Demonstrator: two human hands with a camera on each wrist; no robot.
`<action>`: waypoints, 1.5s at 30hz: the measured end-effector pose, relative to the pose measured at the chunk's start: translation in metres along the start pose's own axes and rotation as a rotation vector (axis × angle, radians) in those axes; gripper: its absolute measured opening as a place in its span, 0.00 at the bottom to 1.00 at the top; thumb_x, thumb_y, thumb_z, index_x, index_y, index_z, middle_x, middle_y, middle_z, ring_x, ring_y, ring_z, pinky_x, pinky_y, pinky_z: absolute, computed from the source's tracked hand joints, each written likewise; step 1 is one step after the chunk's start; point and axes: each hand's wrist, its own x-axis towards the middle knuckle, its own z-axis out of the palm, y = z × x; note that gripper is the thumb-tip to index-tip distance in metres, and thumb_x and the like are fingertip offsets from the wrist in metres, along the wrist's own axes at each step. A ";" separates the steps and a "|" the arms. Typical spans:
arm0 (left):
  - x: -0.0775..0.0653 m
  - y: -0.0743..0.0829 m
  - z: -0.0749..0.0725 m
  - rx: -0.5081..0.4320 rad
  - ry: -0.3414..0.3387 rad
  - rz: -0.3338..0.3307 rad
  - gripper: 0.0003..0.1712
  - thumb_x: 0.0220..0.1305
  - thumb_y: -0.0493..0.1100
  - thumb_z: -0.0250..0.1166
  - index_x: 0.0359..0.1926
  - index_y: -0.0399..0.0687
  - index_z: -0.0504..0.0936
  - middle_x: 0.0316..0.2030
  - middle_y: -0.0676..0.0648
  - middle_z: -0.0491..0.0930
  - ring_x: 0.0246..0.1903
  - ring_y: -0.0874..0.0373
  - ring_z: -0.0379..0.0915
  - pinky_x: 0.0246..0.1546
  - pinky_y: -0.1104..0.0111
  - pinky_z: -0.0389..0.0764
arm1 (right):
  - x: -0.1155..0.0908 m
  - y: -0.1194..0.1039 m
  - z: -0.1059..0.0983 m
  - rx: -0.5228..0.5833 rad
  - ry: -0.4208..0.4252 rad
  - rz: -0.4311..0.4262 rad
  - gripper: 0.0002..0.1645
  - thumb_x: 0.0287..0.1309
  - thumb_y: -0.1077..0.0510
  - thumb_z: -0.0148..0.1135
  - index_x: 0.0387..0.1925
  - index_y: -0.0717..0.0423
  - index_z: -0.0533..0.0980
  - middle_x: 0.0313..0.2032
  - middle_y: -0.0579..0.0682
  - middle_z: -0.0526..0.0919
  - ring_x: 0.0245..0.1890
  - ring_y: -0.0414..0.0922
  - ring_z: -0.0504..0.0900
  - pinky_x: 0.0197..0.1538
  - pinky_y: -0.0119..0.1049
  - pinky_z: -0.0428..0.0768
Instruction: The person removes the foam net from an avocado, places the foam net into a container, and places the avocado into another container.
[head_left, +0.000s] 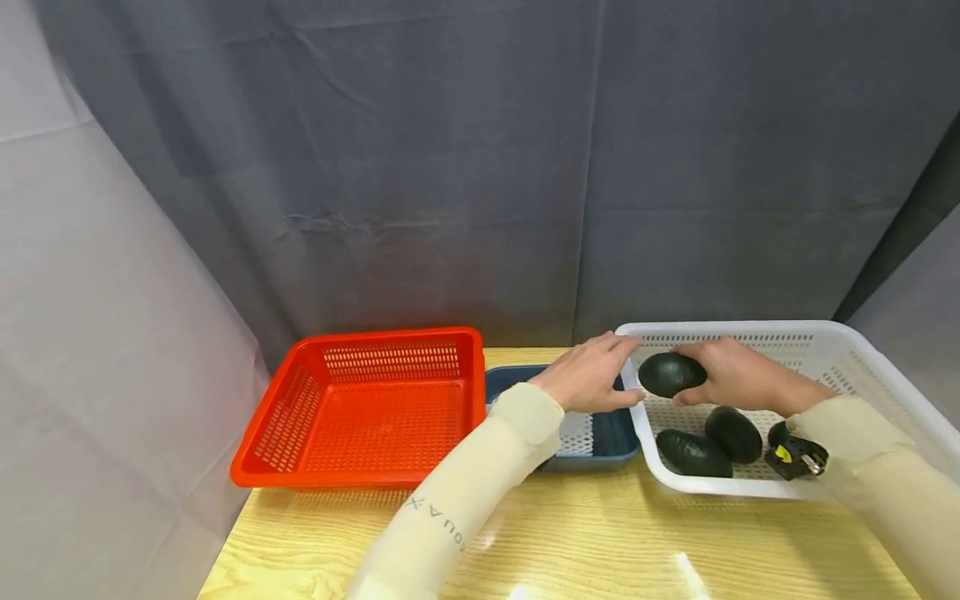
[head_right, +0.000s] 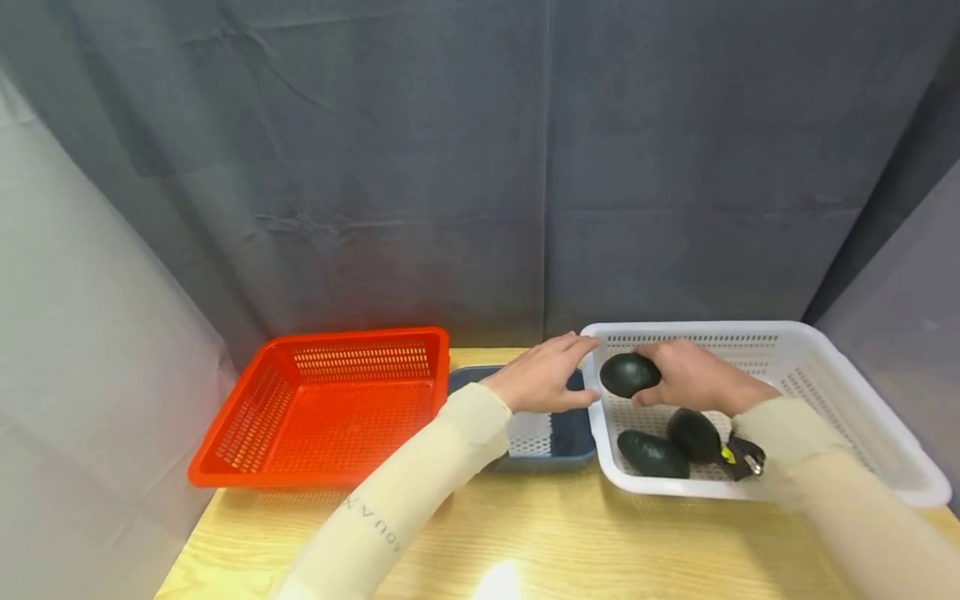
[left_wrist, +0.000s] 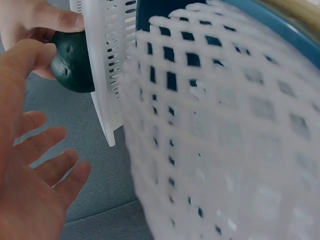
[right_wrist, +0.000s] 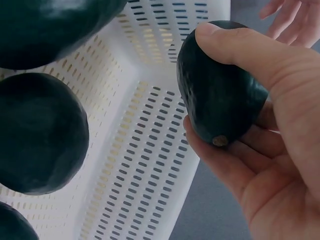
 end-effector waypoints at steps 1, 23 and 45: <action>0.000 0.001 0.001 0.000 -0.003 -0.001 0.45 0.72 0.64 0.59 0.81 0.53 0.57 0.79 0.53 0.62 0.79 0.55 0.58 0.80 0.65 0.63 | 0.001 0.002 0.001 0.003 -0.009 0.003 0.34 0.46 0.45 0.83 0.51 0.60 0.82 0.37 0.45 0.88 0.29 0.34 0.77 0.31 0.33 0.73; 0.011 0.012 0.022 -0.006 -0.026 -0.004 0.45 0.71 0.69 0.58 0.81 0.58 0.57 0.77 0.55 0.63 0.76 0.62 0.62 0.76 0.71 0.66 | 0.014 0.039 0.042 0.039 -0.168 0.057 0.37 0.44 0.43 0.82 0.49 0.64 0.81 0.32 0.44 0.85 0.27 0.38 0.75 0.30 0.35 0.71; 0.011 0.011 0.024 0.028 -0.024 -0.008 0.46 0.71 0.70 0.57 0.81 0.59 0.57 0.78 0.57 0.63 0.78 0.61 0.59 0.78 0.69 0.63 | 0.012 0.049 0.049 0.106 -0.293 0.135 0.44 0.48 0.39 0.79 0.56 0.68 0.78 0.42 0.53 0.88 0.36 0.43 0.81 0.37 0.39 0.77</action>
